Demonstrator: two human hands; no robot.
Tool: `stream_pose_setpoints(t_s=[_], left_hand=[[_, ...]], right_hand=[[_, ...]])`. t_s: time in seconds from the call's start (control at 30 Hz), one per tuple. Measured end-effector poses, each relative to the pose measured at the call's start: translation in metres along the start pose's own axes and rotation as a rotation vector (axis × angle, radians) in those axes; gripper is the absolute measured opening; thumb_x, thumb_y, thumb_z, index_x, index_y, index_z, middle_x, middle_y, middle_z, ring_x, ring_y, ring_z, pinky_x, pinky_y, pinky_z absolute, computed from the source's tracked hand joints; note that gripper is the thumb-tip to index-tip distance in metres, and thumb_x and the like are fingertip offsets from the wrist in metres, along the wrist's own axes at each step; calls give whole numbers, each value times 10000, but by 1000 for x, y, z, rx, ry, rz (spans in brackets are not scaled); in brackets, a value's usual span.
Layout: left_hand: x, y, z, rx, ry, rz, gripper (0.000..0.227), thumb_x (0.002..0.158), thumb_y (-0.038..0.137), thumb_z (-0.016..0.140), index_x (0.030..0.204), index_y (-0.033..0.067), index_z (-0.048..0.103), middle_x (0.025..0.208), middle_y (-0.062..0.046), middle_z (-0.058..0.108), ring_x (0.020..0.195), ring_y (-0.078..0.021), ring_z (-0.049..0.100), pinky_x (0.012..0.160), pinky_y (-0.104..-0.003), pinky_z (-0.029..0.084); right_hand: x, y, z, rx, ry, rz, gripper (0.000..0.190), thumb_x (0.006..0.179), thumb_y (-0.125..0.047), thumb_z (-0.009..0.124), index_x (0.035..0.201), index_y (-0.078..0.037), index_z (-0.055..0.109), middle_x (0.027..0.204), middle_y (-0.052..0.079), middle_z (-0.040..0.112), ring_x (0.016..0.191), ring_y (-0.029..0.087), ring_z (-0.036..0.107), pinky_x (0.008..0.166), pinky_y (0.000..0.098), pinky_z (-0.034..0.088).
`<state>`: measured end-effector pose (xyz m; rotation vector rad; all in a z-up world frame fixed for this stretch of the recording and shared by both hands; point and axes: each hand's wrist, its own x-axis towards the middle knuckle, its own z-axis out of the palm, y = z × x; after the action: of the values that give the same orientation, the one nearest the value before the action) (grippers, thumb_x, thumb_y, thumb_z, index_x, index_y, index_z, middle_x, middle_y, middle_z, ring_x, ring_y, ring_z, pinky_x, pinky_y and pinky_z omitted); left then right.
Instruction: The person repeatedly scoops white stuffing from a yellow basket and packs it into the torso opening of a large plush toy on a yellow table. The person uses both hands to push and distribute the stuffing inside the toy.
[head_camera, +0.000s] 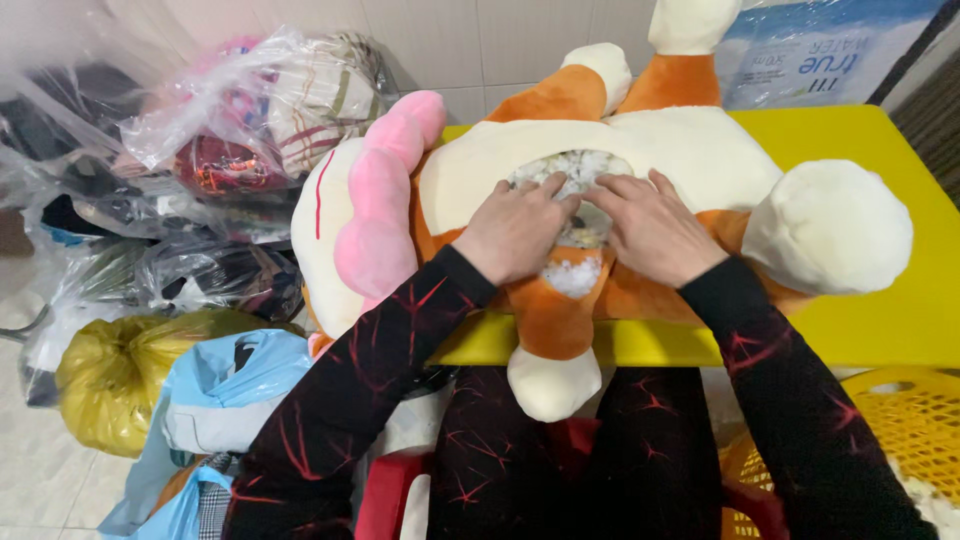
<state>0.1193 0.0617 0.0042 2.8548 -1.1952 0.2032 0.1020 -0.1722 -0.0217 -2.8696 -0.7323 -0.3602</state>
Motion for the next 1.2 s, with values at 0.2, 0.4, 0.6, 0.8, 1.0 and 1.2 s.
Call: stream_pose_setpoints(t_s=[0.2, 0.4, 0.6, 0.8, 1.0, 1.2], left_hand=[[-21, -3, 62, 435, 261, 65, 675, 895, 268, 564, 1534, 129, 396, 1612, -127, 380, 1500, -245, 317, 1192, -656, 166], [5, -18, 82, 337, 105, 143, 402, 862, 280, 562, 1220, 135, 671, 1553, -162, 449, 1489, -276, 361, 1176, -669, 68], [7, -9, 42, 284, -420, -64, 252, 967, 207, 532, 1093, 155, 744, 1118, -118, 795, 1147, -248, 713, 1312, -619, -52], [0, 9, 27, 180, -148, -35, 316, 847, 165, 585, 1134, 103, 703, 1350, -118, 600, 1417, -262, 460, 1156, -767, -16], [-25, -10, 28, -423, -19, 40, 593, 753, -39, 572, 1314, 145, 634, 1412, -104, 569, 1315, -337, 512, 1001, -841, 209], [17, -31, 26, -520, 687, -416, 475, 755, 233, 853, 1143, 127, 600, 1200, -107, 596, 1148, -365, 569, 959, -602, 501]], right_hand=[[-23, 0, 22, -326, 29, -100, 1143, 532, -491, 816, 1522, -51, 453, 1567, 193, 442, 1445, 315, 378, 1026, 794, 167], [8, 6, 34, -288, -223, 18, 687, 777, -381, 755, 1373, -116, 538, 1306, 64, 641, 1328, 217, 527, 1094, 845, 95], [4, 15, 21, -499, -520, 152, 443, 872, -554, 660, 996, -141, 763, 933, 112, 752, 997, 282, 735, 1182, 750, 168], [3, 0, 13, -490, -308, 40, 398, 766, -374, 719, 1067, -115, 732, 1021, 90, 727, 1148, 283, 649, 1115, 751, 223], [-16, -11, -12, -89, -96, -3, 574, 744, -171, 713, 1311, -129, 632, 1317, 113, 613, 1289, 285, 509, 1073, 755, 207], [24, 5, -12, 114, 211, 64, 540, 897, -273, 740, 1382, -109, 569, 1392, 134, 580, 1386, 325, 478, 1216, 576, 341]])
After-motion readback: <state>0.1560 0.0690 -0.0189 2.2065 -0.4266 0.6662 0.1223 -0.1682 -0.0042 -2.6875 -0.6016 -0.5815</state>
